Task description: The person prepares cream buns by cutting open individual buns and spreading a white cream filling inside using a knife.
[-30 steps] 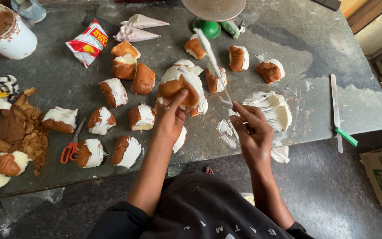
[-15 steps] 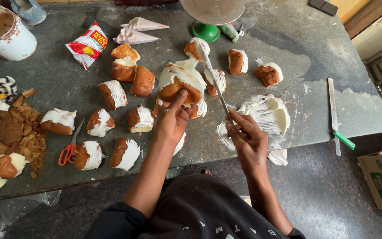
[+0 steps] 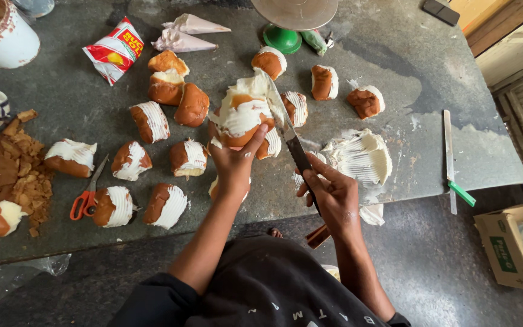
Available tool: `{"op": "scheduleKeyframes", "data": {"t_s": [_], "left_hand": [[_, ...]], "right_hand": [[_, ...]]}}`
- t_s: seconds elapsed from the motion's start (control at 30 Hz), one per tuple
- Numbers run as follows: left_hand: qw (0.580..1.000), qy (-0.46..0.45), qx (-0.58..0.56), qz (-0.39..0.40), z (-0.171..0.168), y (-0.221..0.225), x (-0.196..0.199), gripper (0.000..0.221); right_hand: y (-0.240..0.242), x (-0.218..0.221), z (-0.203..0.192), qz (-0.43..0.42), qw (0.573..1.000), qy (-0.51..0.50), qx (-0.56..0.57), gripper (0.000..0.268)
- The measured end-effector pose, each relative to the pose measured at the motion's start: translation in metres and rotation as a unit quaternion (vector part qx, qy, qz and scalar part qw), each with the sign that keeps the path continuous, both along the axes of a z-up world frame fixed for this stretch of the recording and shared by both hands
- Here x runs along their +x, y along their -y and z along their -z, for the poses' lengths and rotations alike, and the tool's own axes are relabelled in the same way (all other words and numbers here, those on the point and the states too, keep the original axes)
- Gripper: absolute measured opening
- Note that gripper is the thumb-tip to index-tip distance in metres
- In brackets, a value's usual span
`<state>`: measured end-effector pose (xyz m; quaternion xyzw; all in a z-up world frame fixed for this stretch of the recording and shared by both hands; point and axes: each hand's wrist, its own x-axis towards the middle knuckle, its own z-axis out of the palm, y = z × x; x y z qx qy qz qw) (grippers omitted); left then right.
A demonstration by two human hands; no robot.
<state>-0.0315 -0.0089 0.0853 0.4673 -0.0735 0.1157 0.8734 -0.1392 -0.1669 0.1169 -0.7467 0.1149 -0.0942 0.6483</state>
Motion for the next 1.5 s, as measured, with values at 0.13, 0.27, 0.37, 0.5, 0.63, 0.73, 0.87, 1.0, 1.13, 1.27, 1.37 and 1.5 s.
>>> {"op": "scheduleKeyframes", "data": {"t_s": [0.13,0.27,0.37,0.5,0.63,0.73,0.87,1.0,1.13,1.27,1.37,1.5], "left_hand": [[0.997,0.026,0.058,-0.049,0.007,0.004,-0.004,0.061],[0.991,-0.002,0.092,-0.1,0.015,0.01,-0.008,0.06],[0.995,0.043,0.035,-0.079,0.018,0.008,-0.014,0.063],[0.993,-0.021,0.081,-0.089,0.017,0.005,-0.014,0.058],[0.958,0.028,0.238,-0.16,0.014,-0.012,-0.015,0.057],[0.937,0.083,0.272,-0.204,0.014,-0.023,-0.008,0.062],[0.999,-0.013,0.023,-0.03,0.025,-0.042,0.008,0.066],[0.994,-0.108,0.012,-0.001,0.032,-0.074,0.023,0.062],[0.992,-0.083,-0.091,0.031,0.031,-0.105,0.033,0.071],[0.981,-0.145,-0.132,0.017,0.048,-0.148,0.061,0.08],[0.983,-0.173,-0.021,-0.048,0.085,-0.202,0.11,0.068],[0.96,-0.192,0.093,-0.183,0.155,-0.279,0.195,0.052]], "right_hand": [[-0.012,-0.001,-0.001,-0.001,0.999,0.016,-0.028,0.04],[-0.03,-0.006,-0.007,-0.005,0.973,0.084,-0.216,0.035],[-0.047,-0.011,-0.014,-0.016,0.933,0.194,-0.302,0.037],[-0.064,-0.012,-0.026,-0.023,0.92,0.167,-0.354,0.038],[-0.067,-0.016,-0.029,-0.078,0.892,0.215,-0.389,0.038],[-0.056,-0.007,-0.021,-0.104,0.918,0.229,-0.305,0.024],[-0.022,0.002,-0.007,-0.044,0.967,0.16,-0.195,0.03],[0.011,0.01,0.011,0.031,0.972,0.106,-0.21,0.034],[0.029,0.004,0.03,0.053,0.965,0.097,-0.238,0.036],[0.026,0.001,0.039,0.083,0.966,0.062,-0.235,0.035],[0.012,0.0,0.04,0.093,0.979,0.051,-0.173,0.04],[-0.008,-0.004,0.034,0.097,0.973,0.039,-0.207,0.039]]}}
